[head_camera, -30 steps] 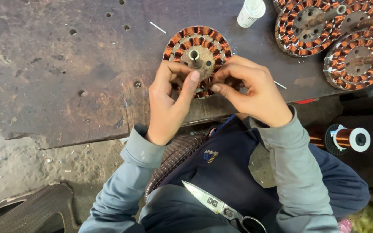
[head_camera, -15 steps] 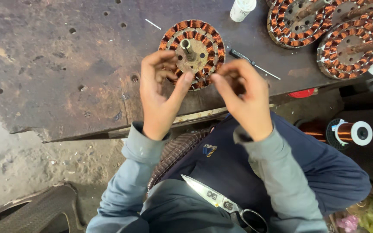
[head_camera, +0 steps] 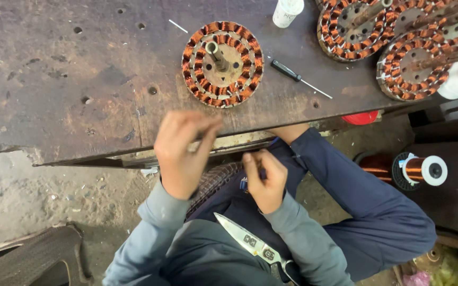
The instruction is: The person works on a circular stator with copper windings, using shears to trim wire ends and a screwdriver to adjust connections. The person also handles small white insulating pieces and places them near the stator.
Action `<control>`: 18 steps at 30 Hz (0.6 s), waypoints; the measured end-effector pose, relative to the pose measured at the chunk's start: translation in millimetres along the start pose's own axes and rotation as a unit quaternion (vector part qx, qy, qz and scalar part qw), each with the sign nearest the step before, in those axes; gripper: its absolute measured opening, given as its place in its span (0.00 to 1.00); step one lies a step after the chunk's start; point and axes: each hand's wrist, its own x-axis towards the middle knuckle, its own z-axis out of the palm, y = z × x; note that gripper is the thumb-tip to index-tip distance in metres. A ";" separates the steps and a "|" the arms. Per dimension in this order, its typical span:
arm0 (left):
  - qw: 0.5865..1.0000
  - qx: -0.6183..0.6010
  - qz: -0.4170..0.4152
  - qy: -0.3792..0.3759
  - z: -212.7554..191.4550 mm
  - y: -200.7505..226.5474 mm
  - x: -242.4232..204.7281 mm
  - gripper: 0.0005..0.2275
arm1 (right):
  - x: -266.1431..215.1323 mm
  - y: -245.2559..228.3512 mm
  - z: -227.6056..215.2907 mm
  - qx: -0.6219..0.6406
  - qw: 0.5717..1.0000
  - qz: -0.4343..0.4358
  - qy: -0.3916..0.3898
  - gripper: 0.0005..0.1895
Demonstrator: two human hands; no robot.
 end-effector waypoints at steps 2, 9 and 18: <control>0.999 0.017 0.022 -0.022 -3.4 5.0 -15.6 0.08 | 12.4 -15.1 -1.5 0.041 0.997 0.061 0.003 0.10; 0.989 -0.043 0.040 -0.134 -19.0 20.1 -29.3 0.09 | 73.8 -42.9 13.8 0.109 0.982 0.102 -0.115 0.06; 0.951 -0.133 0.056 -0.274 -45.0 -3.0 18.7 0.17 | 77.2 -40.8 11.2 0.102 0.982 0.090 -0.130 0.04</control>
